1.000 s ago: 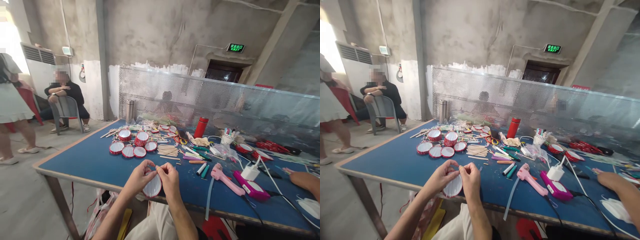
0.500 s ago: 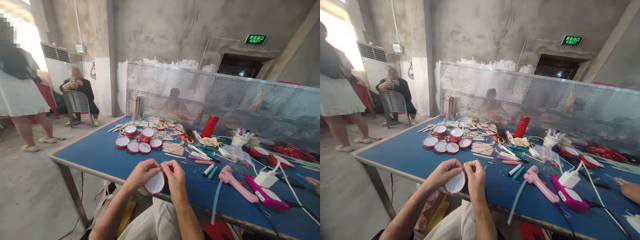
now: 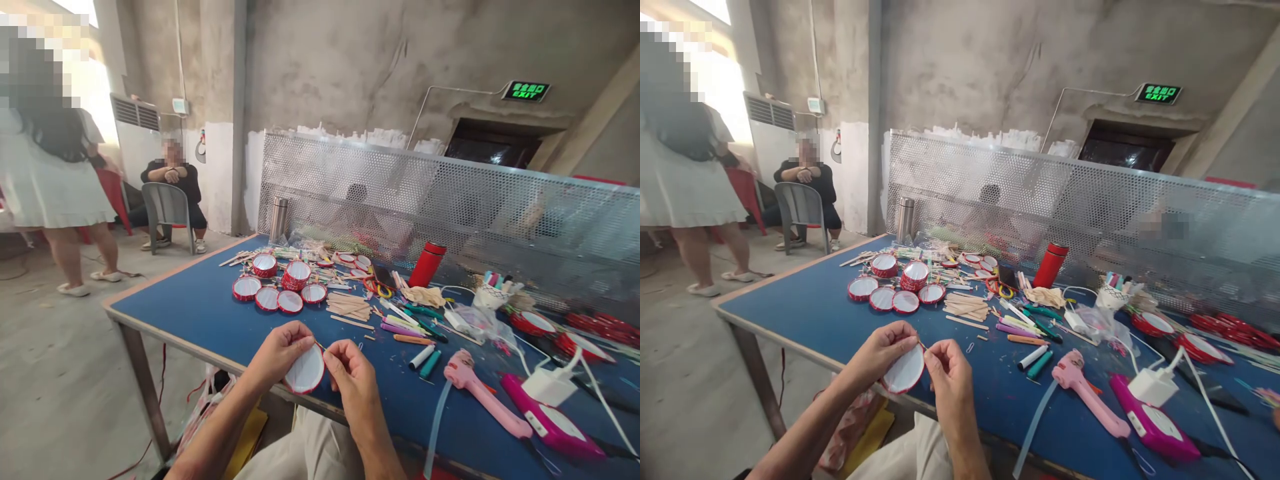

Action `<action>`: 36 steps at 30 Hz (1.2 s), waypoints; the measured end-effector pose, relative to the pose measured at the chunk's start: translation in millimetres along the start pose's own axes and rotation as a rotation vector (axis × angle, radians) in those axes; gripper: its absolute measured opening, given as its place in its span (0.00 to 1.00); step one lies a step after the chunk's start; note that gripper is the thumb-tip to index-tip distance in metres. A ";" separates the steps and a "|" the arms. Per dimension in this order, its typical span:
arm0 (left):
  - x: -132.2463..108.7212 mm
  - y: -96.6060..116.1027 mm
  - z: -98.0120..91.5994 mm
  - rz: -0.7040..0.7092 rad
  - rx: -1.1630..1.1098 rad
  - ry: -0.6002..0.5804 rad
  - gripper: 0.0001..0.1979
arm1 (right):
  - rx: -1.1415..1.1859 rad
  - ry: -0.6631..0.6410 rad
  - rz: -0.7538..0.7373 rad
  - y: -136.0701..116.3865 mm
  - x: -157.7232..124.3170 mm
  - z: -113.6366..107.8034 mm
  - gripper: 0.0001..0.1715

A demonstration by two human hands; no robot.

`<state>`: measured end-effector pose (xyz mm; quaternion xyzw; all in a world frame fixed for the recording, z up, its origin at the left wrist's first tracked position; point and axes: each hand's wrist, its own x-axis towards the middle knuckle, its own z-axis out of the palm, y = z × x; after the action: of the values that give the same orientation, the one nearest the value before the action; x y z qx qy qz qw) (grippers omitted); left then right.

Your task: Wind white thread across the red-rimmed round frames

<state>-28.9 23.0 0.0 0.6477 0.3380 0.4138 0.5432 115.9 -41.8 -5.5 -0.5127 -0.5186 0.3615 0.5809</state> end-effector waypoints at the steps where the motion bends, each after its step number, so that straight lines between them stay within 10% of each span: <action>1: 0.1 -1.1 0.4 0.000 -0.010 0.016 0.16 | -0.039 0.001 -0.009 0.2 -3.0 -0.5 0.15; 12: -1.7 0.7 6.9 0.021 -0.020 0.221 0.16 | -0.364 0.066 -0.166 12.4 -37.2 10.7 0.14; 36: -3.6 -3.6 7.4 0.098 -0.006 0.231 0.12 | -0.205 0.096 0.095 9.3 -38.3 6.4 0.19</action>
<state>-23.7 17.3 -4.7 0.6098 0.3650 0.5126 0.4818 103.1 -74.8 -23.8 -0.6101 -0.4997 0.3088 0.5317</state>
